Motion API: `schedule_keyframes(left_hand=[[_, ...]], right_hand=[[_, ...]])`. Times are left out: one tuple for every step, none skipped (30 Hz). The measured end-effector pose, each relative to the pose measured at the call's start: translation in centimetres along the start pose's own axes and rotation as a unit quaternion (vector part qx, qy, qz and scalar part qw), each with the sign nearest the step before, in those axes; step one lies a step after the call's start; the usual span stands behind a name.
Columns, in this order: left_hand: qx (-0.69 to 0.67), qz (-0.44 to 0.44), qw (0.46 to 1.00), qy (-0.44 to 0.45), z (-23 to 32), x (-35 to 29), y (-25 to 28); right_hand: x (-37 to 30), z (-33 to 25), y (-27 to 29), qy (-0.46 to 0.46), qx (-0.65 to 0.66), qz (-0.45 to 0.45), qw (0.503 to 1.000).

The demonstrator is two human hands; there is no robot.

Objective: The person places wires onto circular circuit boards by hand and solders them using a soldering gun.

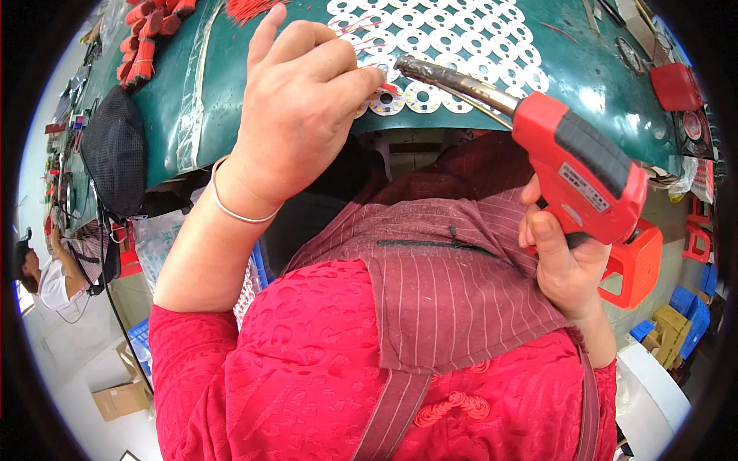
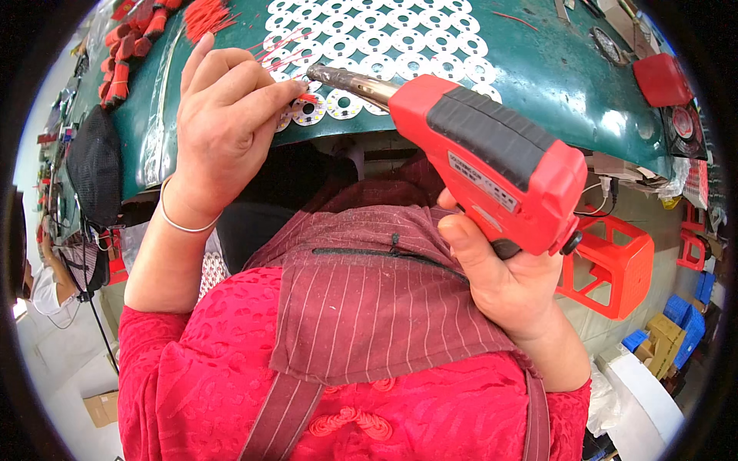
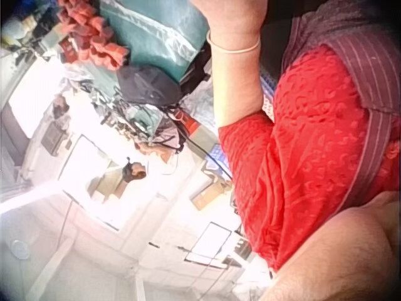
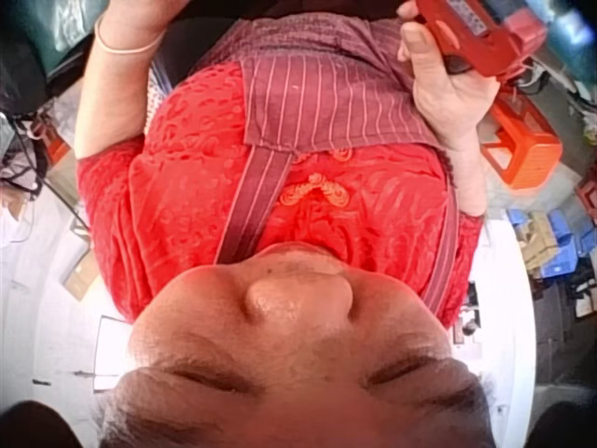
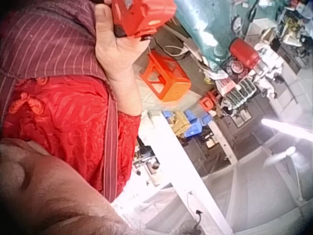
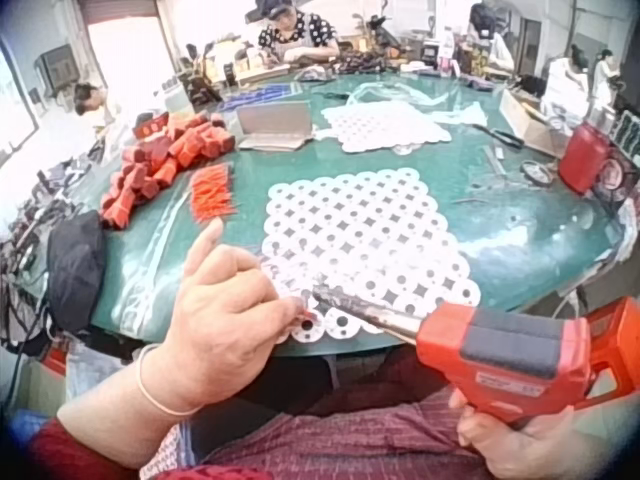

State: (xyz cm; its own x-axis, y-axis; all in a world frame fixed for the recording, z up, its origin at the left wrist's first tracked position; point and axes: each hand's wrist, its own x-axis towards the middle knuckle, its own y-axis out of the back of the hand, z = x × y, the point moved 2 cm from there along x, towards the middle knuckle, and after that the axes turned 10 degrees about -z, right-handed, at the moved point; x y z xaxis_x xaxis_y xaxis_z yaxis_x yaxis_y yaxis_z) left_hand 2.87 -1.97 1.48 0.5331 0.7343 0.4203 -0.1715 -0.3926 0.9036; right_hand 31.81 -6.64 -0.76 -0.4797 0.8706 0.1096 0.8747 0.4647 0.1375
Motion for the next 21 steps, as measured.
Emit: schedule_keyframes(left_hand=[[0.004,0.002,1.0,-0.003,0.0,0.05,0.01],[0.004,0.001,1.0,-0.003,-0.01,0.05,0.01],[0.003,0.002,1.0,-0.003,-0.01,0.05,0.0],[0.002,0.002,1.0,-0.004,-0.02,0.06,0.0],[0.002,0.001,1.0,-0.003,-0.03,0.0,0.01],[0.005,0.002,1.0,-0.004,-0.04,-0.04,0.01],[0.008,0.002,1.0,-0.005,-0.05,-0.09,0.0],[0.008,0.002,1.0,-0.005,-0.07,-0.09,-0.03],[0.009,0.003,1.0,-0.006,-0.09,-0.1,-0.07],[0.011,0.003,1.0,-0.007,-0.1,-0.09,-0.11],[0.011,0.003,1.0,-0.007,-0.11,-0.11,-0.14],[0.01,0.004,1.0,-0.008,-0.11,-0.12,-0.15],[0.01,0.004,1.0,-0.009,-0.11,-0.14,-0.17],[0.01,0.004,1.0,-0.009,-0.11,-0.13,-0.15],[0.011,0.0,1.0,-0.008,-0.12,-0.11,-0.12],[0.012,-0.004,1.0,-0.007,-0.12,-0.11,-0.12],[0.011,-0.004,1.0,-0.007,-0.09,-0.11,-0.12],[0.013,-0.003,1.0,-0.007,-0.06,-0.11,-0.11],[0.014,-0.003,1.0,-0.007,-0.02,-0.1,-0.11],[0.014,-0.003,1.0,-0.007,0.01,-0.09,-0.06],[0.015,-0.006,1.0,-0.007,0.04,-0.05,0.0]], right_hand=[[-0.05,0.08,0.03,0.0,0.0,0.001,1.0],[-0.07,0.22,0.09,0.006,0.001,-0.005,1.0],[-0.05,0.3,0.12,0.012,0.002,-0.01,1.0],[0.06,0.35,0.14,0.011,0.002,-0.01,1.0],[0.22,0.35,0.05,0.022,-0.021,-0.026,0.999],[0.34,0.34,-0.07,0.033,-0.044,-0.041,0.998],[0.43,0.33,-0.18,0.032,-0.044,-0.042,0.998],[0.52,0.29,-0.29,0.034,-0.038,-0.043,0.998],[0.57,0.24,-0.34,0.037,-0.032,-0.044,0.998],[0.6,0.2,-0.3,0.036,-0.032,-0.043,0.998],[0.63,0.15,-0.3,0.031,-0.051,-0.049,0.997],[0.66,0.12,-0.29,0.026,-0.07,-0.054,0.996],[0.68,0.1,-0.23,0.026,-0.07,-0.054,0.996],[0.67,0.09,-0.15,0.033,-0.074,-0.06,0.995],[0.64,0.09,-0.13,0.039,-0.078,-0.067,0.994],[0.53,0.14,-0.27,0.039,-0.077,-0.067,0.994],[0.33,0.22,-0.38,0.025,-0.042,-0.037,0.998],[0.18,0.35,-0.4,0.012,-0.006,-0.007,1.0],[0.12,0.55,-0.21,0.011,-0.007,-0.007,1.0],[0.14,0.72,0.04,0.032,-0.053,-0.037,0.997],[0.17,0.77,0.11,0.052,-0.098,-0.067,0.992]])
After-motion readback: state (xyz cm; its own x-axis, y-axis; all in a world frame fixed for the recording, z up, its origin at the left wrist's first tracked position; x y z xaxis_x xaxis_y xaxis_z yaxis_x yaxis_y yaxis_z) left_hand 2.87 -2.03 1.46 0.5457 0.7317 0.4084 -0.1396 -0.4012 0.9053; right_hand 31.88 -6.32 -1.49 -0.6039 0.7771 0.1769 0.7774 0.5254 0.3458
